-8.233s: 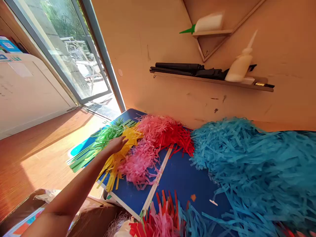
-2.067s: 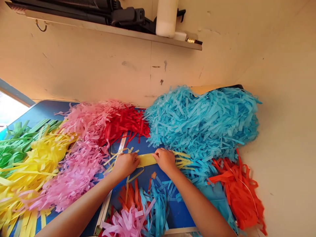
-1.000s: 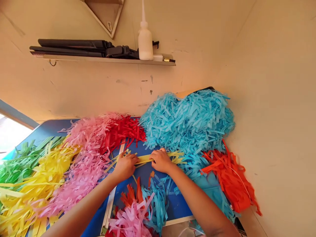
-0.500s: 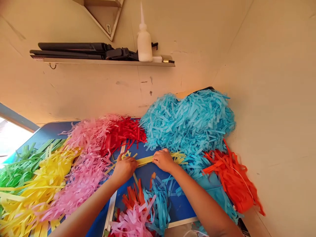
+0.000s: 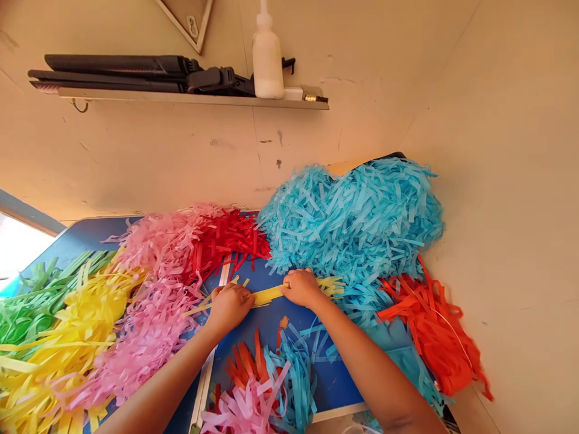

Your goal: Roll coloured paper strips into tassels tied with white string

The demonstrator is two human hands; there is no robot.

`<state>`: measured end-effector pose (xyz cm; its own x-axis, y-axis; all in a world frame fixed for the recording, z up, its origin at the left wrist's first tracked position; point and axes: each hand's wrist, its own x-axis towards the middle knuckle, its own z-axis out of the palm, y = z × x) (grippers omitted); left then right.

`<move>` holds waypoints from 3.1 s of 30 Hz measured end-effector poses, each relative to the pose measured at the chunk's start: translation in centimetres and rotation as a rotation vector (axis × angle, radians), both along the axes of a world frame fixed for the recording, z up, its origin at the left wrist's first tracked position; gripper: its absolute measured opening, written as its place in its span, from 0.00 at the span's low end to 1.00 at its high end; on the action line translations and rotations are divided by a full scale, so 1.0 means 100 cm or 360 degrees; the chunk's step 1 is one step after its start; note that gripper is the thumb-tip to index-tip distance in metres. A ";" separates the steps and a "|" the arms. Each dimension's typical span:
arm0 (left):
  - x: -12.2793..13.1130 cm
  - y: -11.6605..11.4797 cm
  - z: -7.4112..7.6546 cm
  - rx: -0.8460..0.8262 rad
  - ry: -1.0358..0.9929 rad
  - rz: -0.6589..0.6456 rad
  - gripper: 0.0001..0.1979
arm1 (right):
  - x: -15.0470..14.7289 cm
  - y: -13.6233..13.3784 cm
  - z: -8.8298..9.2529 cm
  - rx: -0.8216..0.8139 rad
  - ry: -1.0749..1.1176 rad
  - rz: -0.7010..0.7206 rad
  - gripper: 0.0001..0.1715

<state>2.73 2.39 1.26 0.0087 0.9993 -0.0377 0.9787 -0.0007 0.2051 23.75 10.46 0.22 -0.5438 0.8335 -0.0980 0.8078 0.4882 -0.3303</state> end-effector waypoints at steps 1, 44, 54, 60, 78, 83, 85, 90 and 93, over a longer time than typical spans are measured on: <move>0.000 0.001 0.000 -0.0009 0.0007 0.0002 0.16 | -0.001 0.000 0.000 -0.0001 -0.0012 -0.0007 0.12; -0.025 -0.007 0.029 0.0241 0.0133 -0.0899 0.10 | -0.015 -0.010 0.011 0.0274 0.0010 0.0335 0.08; 0.005 -0.007 0.022 0.0464 0.0333 -0.0647 0.11 | -0.012 -0.011 0.005 0.0339 0.0060 0.0336 0.09; 0.023 0.005 -0.017 0.0500 0.0272 -0.0746 0.10 | -0.012 -0.016 0.008 0.0469 0.0036 0.0389 0.03; -0.024 -0.024 -0.040 0.0475 -0.0259 -0.0544 0.11 | 0.038 -0.033 -0.023 0.0365 0.0311 0.0220 0.05; -0.025 -0.024 -0.035 0.0361 -0.0345 -0.0363 0.11 | 0.035 -0.030 -0.023 0.0238 0.0385 0.0029 0.07; -0.023 -0.024 -0.031 0.0311 -0.0338 -0.0316 0.12 | 0.033 -0.030 -0.023 0.0210 0.0384 -0.0028 0.07; -0.016 -0.021 -0.021 0.0212 -0.0247 -0.0216 0.12 | 0.027 -0.030 -0.021 0.0166 0.0336 -0.0128 0.08; -0.014 -0.018 -0.020 0.0177 -0.0184 -0.0199 0.11 | 0.023 -0.028 -0.018 0.0142 0.0286 -0.0148 0.09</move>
